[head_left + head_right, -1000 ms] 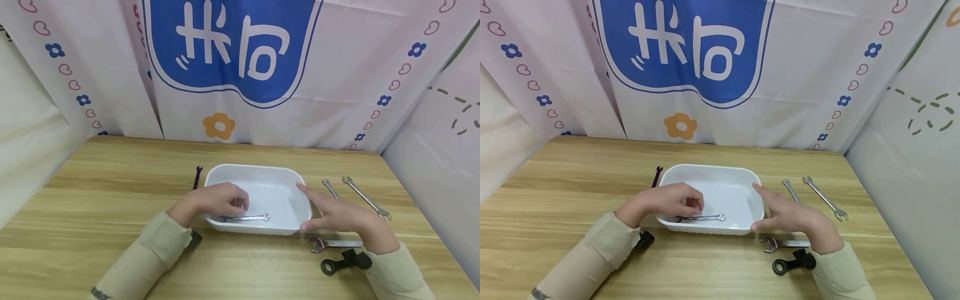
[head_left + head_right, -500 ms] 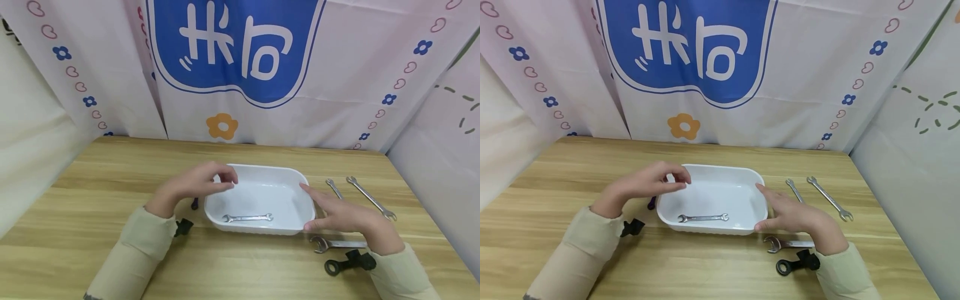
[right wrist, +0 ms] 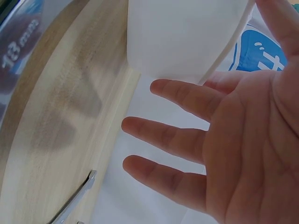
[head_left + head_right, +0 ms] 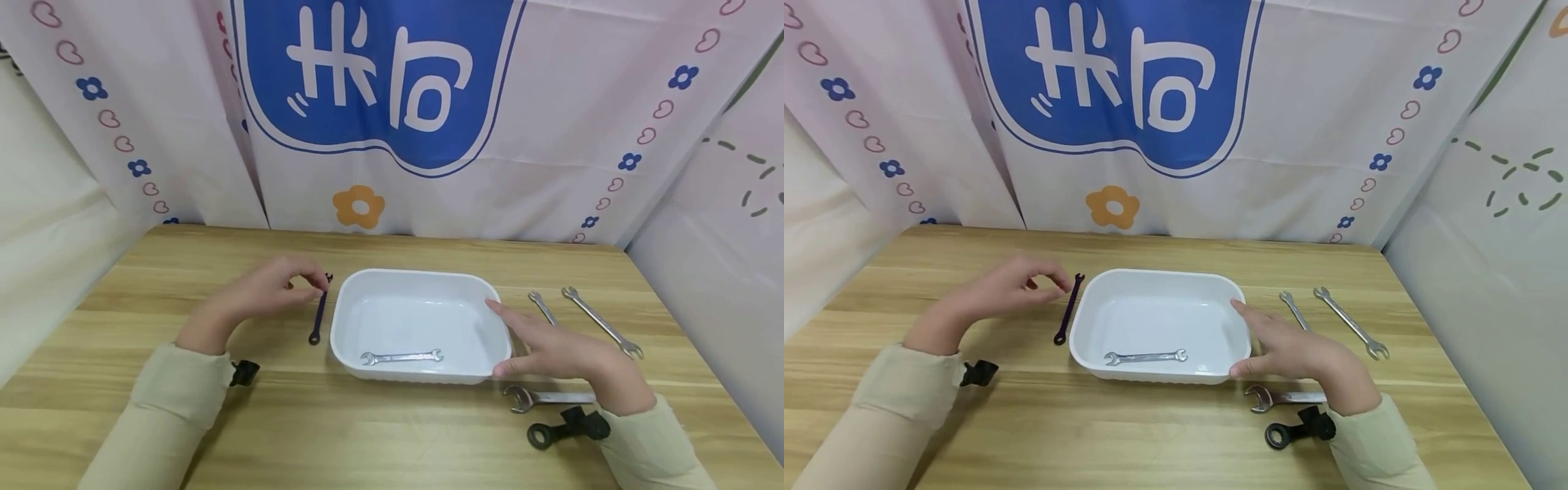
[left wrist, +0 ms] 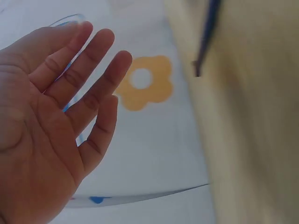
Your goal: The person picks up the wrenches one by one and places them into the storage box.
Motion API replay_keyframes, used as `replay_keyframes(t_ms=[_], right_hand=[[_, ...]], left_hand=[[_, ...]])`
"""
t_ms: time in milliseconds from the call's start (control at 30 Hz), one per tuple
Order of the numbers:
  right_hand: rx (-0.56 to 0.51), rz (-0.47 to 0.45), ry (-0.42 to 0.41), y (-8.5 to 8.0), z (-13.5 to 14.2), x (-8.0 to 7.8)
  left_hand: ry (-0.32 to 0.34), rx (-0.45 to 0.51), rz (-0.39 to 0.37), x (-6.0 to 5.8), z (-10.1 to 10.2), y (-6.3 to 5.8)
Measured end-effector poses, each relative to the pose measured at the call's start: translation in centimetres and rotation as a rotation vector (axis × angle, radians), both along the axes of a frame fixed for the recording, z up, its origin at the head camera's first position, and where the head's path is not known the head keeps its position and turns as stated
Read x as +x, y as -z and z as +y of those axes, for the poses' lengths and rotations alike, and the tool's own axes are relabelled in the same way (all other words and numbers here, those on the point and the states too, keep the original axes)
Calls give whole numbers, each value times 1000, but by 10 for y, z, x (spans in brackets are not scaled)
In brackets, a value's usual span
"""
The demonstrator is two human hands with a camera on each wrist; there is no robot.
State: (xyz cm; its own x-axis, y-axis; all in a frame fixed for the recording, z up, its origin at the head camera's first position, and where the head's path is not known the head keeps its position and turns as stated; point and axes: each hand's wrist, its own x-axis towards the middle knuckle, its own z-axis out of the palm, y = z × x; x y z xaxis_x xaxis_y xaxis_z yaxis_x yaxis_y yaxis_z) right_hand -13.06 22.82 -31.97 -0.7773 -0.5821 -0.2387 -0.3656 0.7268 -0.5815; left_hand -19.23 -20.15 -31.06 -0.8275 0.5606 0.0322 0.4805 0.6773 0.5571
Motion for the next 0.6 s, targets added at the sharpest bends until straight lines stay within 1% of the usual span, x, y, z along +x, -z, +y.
replay_keyframes(t_ms=[133, 233, 333, 467, 600], right_hand=[[-3, -2, -6, 0, 0, 1], [-6, -10, -2, 0, -1, 1], [-6, -23, 9, 0, -1, 2], [-6, -18, 2, 0, -2, 2], [2, -13, 1, 0, -1, 2]], left_hand=[[45, -66, 12, -5, -2, 14], [70, -99, 6, -8, -2, 18], [71, -111, -10, -10, -3, 21], [56, -123, -53, -11, -5, 25], [78, -156, -68, -14, -8, 31]])
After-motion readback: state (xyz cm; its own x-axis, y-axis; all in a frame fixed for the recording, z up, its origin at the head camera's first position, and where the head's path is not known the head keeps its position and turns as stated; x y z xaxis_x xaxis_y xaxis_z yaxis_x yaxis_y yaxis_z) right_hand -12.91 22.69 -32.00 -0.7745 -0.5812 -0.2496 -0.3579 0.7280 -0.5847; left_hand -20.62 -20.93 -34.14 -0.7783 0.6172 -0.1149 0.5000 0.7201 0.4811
